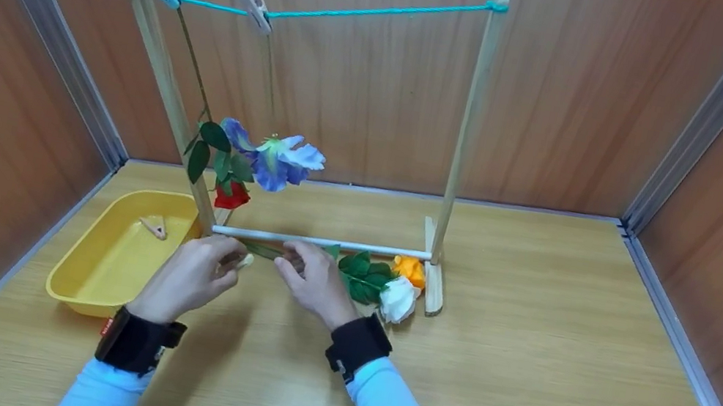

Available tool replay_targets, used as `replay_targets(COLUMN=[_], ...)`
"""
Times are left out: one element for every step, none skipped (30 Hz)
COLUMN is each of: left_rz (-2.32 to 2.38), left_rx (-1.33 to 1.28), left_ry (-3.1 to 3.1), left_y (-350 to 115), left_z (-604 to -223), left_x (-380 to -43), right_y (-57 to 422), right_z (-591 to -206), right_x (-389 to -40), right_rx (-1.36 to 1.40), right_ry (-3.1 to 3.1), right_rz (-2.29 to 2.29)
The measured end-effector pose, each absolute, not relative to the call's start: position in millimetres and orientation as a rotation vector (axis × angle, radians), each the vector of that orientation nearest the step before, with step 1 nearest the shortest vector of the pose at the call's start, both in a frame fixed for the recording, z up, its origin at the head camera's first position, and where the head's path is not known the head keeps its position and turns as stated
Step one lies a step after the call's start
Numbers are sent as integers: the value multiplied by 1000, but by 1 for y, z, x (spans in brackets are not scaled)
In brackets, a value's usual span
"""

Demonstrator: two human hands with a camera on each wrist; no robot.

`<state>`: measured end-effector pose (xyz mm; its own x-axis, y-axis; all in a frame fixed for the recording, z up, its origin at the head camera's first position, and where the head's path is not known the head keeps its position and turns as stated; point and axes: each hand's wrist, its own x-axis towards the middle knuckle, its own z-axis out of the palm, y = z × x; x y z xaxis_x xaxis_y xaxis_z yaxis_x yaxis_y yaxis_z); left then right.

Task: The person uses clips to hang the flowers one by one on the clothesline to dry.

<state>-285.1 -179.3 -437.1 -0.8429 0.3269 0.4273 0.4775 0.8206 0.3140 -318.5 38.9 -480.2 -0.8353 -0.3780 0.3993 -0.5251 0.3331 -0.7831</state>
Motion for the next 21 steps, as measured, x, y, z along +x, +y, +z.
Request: replay_targets(left_rz=[-599, -614, -635, -647, -654, -661, -669, -674, -678, -680, -681, -684, -681, -683, -681, -675, -674, -669, -662, -653, -639], left_rx=[-624, -643, -665, -687, -711, -732, -749, -764, -776, -784, -789, -795, -798, -805, -809, -815, -821, -826, -828, -833, -832], left_ry=[-2630, -2613, -2593, -2572, -2549, -2529, -2513, -2500, -2492, -2488, -2488, -2492, -2498, -2503, -2513, -2523, -2534, -2544, -2555, -2563, -2573], left_y=[-176, -174, -171, -168, -166, -164, -161, -159, -158, -156, -154, -152, -151, -149, -147, -146, -144, -142, -141, -140, -138], left_z=[-439, -441, -443, -445, -446, -448, -449, -450, -451, -452, -453, -454, -454, -455, -455, -455, -456, -456, -455, -455, -456], left_x=[-284, -284, -283, -283, -283, -283, -283, -282, -282, -282, -281, -281, -280, -279, -279, -278, -278, -278, -278, -278, -278], right_y=[40, 41, 42, 43, 43, 44, 45, 46, 47, 48, 49, 49, 50, 51, 51, 52, 52, 53, 53, 53, 54], right_z=[-482, -483, -485, -486, -487, -489, -490, -491, -491, -492, -492, -492, -492, -493, -493, -494, -495, -496, -497, -497, -498], right_x=[-317, -316, -315, -314, -313, -312, -311, -310, -309, -308, -306, -305, -303, -302, -300, -299, -298, -297, -297, -296, -296], right_rx=[839, 845, 851, 857, 866, 875, 885, 890, 889, 884, 882, 877, 869, 859, 852, 851, 853, 854, 851, 849, 848], right_ry=[-2431, -2420, -2408, -2398, -2387, -2377, -2371, -2370, -2375, -2383, -2389, -2397, -2409, -2421, -2431, -2435, -2438, -2438, -2440, -2437, -2433], right_rz=[1533, 1547, 1560, 1570, 1581, 1593, 1603, 1612, 1624, 1636, 1649, 1655, 1657, 1657, 1658, 1655, 1653, 1651, 1657, 1663, 1670])
